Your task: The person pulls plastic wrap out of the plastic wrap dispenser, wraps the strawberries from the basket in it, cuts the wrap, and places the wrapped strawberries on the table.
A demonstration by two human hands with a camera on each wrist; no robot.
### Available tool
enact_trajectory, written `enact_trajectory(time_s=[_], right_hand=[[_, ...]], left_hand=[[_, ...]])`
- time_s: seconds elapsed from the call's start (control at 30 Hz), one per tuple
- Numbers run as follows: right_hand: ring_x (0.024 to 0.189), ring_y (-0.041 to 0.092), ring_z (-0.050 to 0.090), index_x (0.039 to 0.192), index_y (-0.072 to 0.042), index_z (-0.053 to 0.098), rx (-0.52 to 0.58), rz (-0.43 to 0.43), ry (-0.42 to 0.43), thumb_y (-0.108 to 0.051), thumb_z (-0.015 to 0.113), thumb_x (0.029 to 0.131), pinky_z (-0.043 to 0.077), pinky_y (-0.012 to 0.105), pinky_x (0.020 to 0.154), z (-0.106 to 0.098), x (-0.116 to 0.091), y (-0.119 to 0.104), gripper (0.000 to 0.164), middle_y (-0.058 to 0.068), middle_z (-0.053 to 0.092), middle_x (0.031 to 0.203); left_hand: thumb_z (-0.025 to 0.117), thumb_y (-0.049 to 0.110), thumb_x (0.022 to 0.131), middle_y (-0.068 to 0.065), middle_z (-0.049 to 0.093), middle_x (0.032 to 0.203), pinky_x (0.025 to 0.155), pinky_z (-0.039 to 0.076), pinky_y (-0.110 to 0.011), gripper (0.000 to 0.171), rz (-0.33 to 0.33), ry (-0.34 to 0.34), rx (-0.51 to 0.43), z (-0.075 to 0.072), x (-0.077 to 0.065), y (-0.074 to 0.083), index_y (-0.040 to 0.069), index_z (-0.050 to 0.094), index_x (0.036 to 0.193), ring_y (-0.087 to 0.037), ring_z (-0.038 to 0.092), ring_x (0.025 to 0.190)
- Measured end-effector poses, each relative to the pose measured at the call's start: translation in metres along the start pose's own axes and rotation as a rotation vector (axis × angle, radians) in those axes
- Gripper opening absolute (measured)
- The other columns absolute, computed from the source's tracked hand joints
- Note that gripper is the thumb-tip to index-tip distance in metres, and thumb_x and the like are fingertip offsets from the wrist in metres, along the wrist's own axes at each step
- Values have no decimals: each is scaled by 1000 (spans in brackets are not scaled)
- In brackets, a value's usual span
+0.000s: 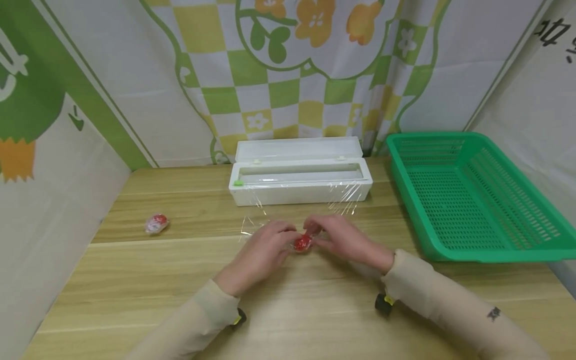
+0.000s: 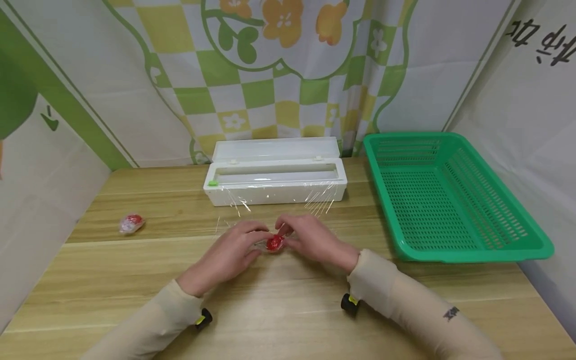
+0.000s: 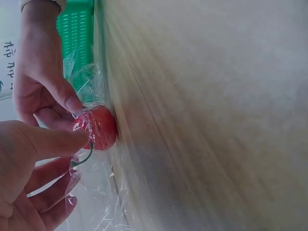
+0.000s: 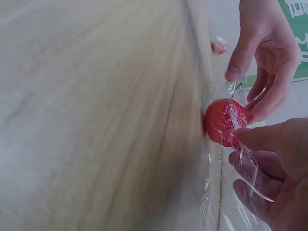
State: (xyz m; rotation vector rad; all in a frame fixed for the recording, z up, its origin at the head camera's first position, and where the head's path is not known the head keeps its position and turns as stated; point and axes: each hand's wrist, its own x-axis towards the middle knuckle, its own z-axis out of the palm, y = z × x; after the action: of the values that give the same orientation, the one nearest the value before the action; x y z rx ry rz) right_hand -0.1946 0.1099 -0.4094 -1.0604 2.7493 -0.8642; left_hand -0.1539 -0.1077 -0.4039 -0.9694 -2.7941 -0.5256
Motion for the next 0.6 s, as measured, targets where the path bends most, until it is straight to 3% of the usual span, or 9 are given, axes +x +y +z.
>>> enact_trajectory(time_s=[0.2, 0.4, 0.6], right_hand=[[98, 13, 72, 113, -10, 64, 12, 0, -22, -13, 75, 86, 58, 34, 93, -3, 1, 3, 29, 1, 75, 106], [102, 18, 70, 106, -14, 71, -94, -63, 52, -16, 79, 84, 57, 36, 92, -5, 2, 1, 24, 0, 75, 106], [95, 14, 71, 100, -14, 72, -107, -126, 76, -20, 82, 81, 58, 32, 89, 0, 7, 3, 22, -3, 76, 100]], left_hand=[[78, -1, 78, 0, 70, 117, 105, 50, -38, 46, -7, -27, -49, 0, 5, -2, 16, 70, 119, -20, 63, 114], [67, -5, 86, -1, 73, 115, 102, 52, -39, 38, -39, -44, -118, 0, 11, -6, 15, 70, 118, -21, 67, 111], [62, -2, 92, 0, 74, 108, 93, 55, -37, 27, -73, -74, -96, 1, 17, -9, 15, 70, 112, -20, 67, 101]])
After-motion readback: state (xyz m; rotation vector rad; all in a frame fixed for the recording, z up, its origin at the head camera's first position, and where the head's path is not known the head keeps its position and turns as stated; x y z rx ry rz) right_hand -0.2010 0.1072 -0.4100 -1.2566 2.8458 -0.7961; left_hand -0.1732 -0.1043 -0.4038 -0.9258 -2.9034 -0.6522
